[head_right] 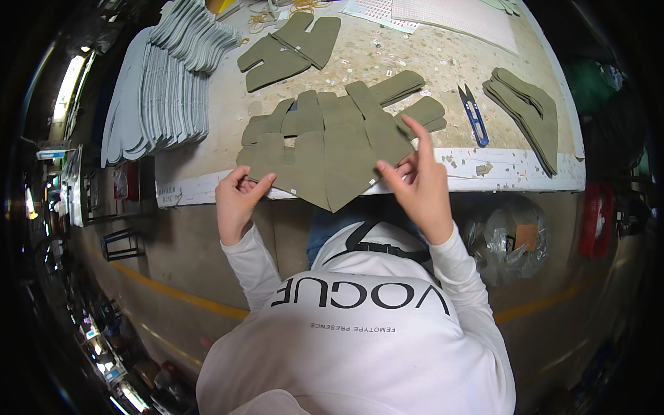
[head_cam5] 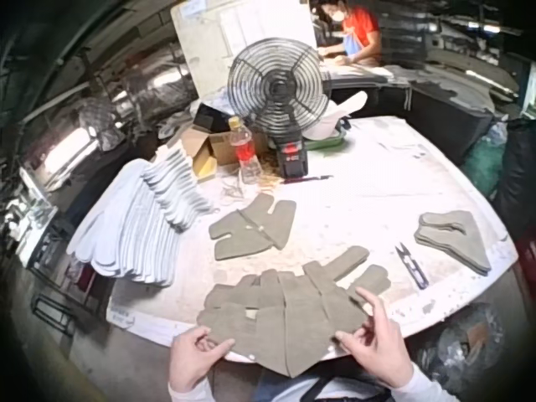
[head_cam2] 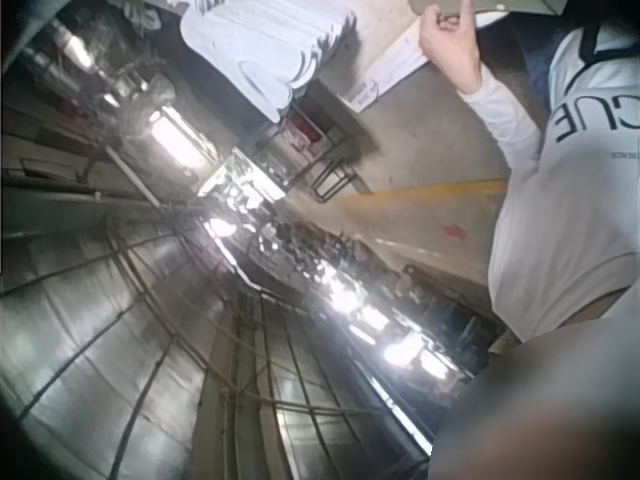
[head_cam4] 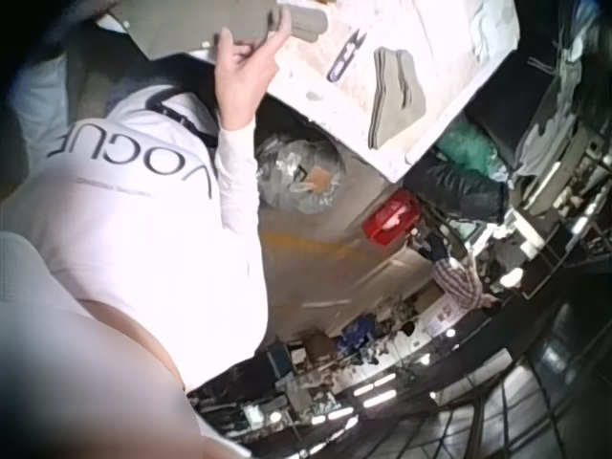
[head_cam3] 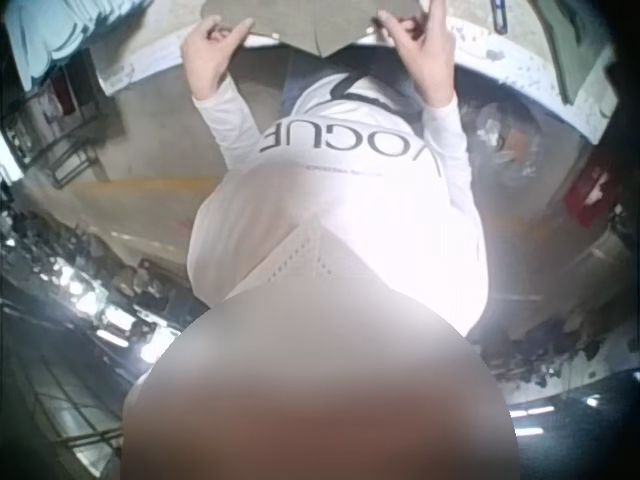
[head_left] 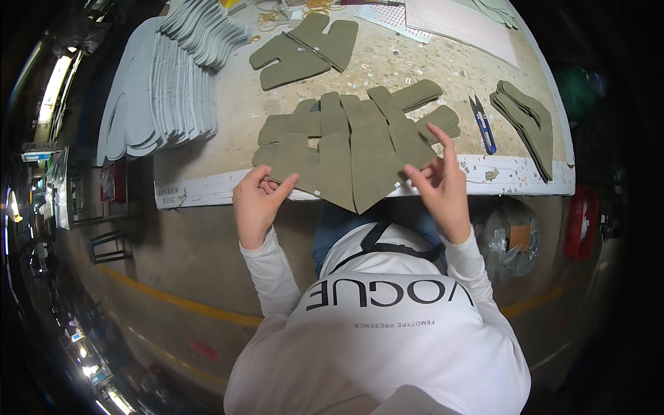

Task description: The person repeatedly picks up olive-green fabric pieces shaped like gloves, aligns them, and uses a utility knife to cut along the seams. The person then places the cut pieces into a separate pile on the table.

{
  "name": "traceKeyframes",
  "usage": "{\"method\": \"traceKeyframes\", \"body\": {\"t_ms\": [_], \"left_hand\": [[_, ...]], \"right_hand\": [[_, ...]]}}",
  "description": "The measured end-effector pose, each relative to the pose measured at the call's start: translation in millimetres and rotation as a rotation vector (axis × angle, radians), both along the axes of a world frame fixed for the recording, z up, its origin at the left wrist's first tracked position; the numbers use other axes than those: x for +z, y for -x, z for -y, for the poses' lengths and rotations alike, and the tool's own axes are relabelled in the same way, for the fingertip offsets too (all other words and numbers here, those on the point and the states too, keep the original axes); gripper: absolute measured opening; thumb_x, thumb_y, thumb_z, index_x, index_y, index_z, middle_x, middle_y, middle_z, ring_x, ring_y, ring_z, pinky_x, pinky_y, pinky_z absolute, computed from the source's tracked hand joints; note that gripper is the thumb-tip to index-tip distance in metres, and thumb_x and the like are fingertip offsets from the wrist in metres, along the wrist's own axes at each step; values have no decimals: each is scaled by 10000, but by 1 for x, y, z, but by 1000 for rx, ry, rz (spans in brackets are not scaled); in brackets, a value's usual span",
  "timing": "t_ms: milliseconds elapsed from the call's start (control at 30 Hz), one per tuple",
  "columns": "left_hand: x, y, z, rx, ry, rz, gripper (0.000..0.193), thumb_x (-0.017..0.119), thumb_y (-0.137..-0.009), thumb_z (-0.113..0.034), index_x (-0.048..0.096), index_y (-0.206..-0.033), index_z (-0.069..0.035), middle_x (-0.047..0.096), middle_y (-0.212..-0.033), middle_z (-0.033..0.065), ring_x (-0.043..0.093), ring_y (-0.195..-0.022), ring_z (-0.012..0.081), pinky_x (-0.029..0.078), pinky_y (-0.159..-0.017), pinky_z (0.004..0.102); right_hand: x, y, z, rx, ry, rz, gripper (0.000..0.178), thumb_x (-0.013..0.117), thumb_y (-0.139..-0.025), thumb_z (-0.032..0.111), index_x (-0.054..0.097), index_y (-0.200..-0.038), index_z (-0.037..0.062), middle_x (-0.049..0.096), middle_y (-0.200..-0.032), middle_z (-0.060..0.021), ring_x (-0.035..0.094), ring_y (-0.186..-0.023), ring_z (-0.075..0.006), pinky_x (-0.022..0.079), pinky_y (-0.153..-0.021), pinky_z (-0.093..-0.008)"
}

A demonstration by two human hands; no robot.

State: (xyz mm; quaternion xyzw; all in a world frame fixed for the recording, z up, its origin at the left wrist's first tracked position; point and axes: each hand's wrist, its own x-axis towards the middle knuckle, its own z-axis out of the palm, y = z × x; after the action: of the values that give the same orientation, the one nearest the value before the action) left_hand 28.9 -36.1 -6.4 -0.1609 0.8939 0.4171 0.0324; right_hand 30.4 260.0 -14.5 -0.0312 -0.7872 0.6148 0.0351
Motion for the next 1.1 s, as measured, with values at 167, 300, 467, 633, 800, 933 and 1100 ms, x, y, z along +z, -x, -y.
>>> {"method": "traceKeyframes", "body": {"t_ms": [167, 300, 467, 633, 800, 933, 1100], "left_hand": [[-3, -8, -12, -81, -276, -124, 187, 724, -874, -134, 655, -975, 7, 638, -801, -4, 494, -622, 31, 383, -544, 188], [-2, -4, -12, 122, -573, -455, 220, 559, -993, -118, 578, -1170, 12, 675, -948, 40, 593, -721, 60, 438, -586, 197], [39, 12, 1, 83, -590, -503, 267, 486, -1023, -121, 509, -1241, 32, 702, -1002, 174, 689, -866, 163, 541, -723, 275], [81, 39, -44, -267, -759, -252, 321, 499, -1011, -110, 490, -1293, 43, 702, -1028, 165, 695, -864, 169, 544, -738, 269], [82, 56, -107, -598, -945, -133, 364, 516, -992, -60, 467, -1336, 45, 696, -1058, 135, 665, -911, 133, 532, -785, 259], [50, 74, -119, -593, -1006, -66, 391, 522, -978, -36, 457, -1355, 44, 693, -1058, 115, 638, -914, 102, 514, -804, 240], [8, 72, -95, -368, -526, -46, 519, 544, -925, 24, 434, -1426, -51, 623, -1175, 123, 628, -815, 74, 514, -705, 210]], "right_hand": [[-5, -5, 8, 81, -101, -113, 315, 683, -839, 42, 622, -1147, 64, 597, -723, -50, 562, -589, -97, 433, -558, -230], [-7, 0, -11, -122, -23, -151, 149, 580, -876, -2, 682, -982, 20, 585, -820, -29, 500, -649, -69, 396, -589, -214], [-10, 4, -60, -184, -165, -150, 367, 559, -872, -27, 650, -1220, 46, 602, -1014, -37, 483, -693, -69, 406, -634, -211], [-22, -1, -81, -97, -103, -37, 368, 522, -933, -26, 588, -1294, 1, 577, -1211, -50, 539, -850, -53, 436, -798, -196], [-27, -3, -79, -126, -119, -95, 336, 540, -919, -19, 615, -1246, 2, 595, -1123, -51, 549, -846, -80, 436, -784, -210], [-25, -6, -77, -145, -158, -146, 308, 572, -886, -9, 661, -1177, 33, 627, -971, -40, 549, -728, -79, 438, -664, -208], [-15, -7, -74, -153, -150, -135, 316, 569, -877, -17, 665, -1174, 37, 625, -945, -41, 547, -716, -81, 434, -636, -204]]}}
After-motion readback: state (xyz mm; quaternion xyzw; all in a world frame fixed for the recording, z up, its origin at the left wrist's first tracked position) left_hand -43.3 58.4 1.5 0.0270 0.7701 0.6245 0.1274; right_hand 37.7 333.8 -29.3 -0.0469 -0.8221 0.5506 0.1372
